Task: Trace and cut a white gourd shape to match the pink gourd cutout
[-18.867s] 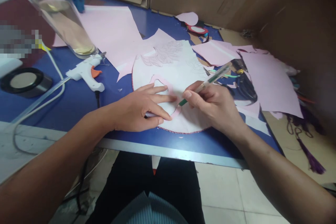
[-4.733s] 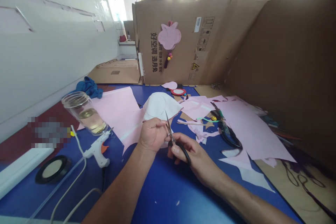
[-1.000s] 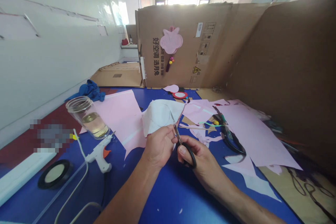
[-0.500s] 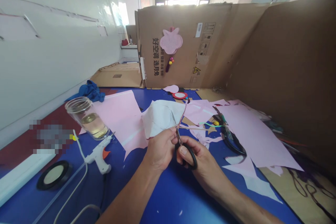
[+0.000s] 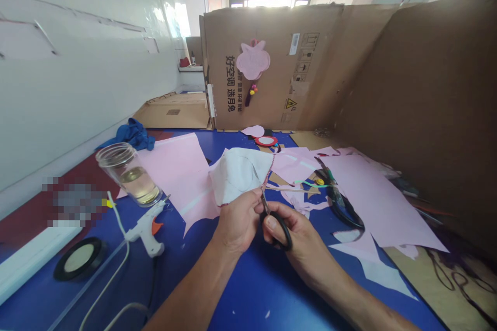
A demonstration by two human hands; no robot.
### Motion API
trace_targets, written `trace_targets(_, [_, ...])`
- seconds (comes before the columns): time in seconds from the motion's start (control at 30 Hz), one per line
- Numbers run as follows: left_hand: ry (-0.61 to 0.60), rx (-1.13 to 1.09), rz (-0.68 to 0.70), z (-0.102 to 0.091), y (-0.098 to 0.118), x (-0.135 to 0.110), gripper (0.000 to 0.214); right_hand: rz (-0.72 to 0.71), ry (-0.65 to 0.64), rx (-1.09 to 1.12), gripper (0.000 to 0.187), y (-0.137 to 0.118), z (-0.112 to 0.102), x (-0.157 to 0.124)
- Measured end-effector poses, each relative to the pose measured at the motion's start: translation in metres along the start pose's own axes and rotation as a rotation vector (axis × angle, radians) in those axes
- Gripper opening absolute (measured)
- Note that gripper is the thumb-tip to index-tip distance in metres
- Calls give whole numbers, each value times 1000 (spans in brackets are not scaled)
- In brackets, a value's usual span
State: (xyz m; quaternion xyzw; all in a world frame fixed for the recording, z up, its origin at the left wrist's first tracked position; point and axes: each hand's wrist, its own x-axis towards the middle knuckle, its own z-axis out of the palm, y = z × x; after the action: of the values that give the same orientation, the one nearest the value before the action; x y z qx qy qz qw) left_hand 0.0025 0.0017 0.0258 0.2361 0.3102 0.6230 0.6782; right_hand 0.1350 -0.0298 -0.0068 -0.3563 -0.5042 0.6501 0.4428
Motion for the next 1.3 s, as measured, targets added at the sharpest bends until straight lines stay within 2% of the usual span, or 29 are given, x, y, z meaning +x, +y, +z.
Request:
trace_targets(0.27, [-17, 33, -56, 1, 1, -2, 31, 1, 9, 4, 48, 3, -1, 0])
trace_targets(0.5, [-18, 70, -98, -3, -2, -1, 28, 8, 7, -5, 48, -3, 1, 0])
trace_targets(0.63, [-14, 38, -50, -3, -4, -1, 27, 17, -8, 11, 47, -3, 0, 0])
trace_targets(0.93, [-34, 87, -83, -3, -4, -1, 30, 5, 3, 4, 45, -1, -1, 0])
trace_targets(1.1, [10, 49, 2, 0, -4, -2, 27, -7, 20, 5, 46, 0, 2, -1])
trace_targets(1.3, [34, 33, 35, 1, -4, -2, 25, 0, 23, -1, 50, -2, 4, -1])
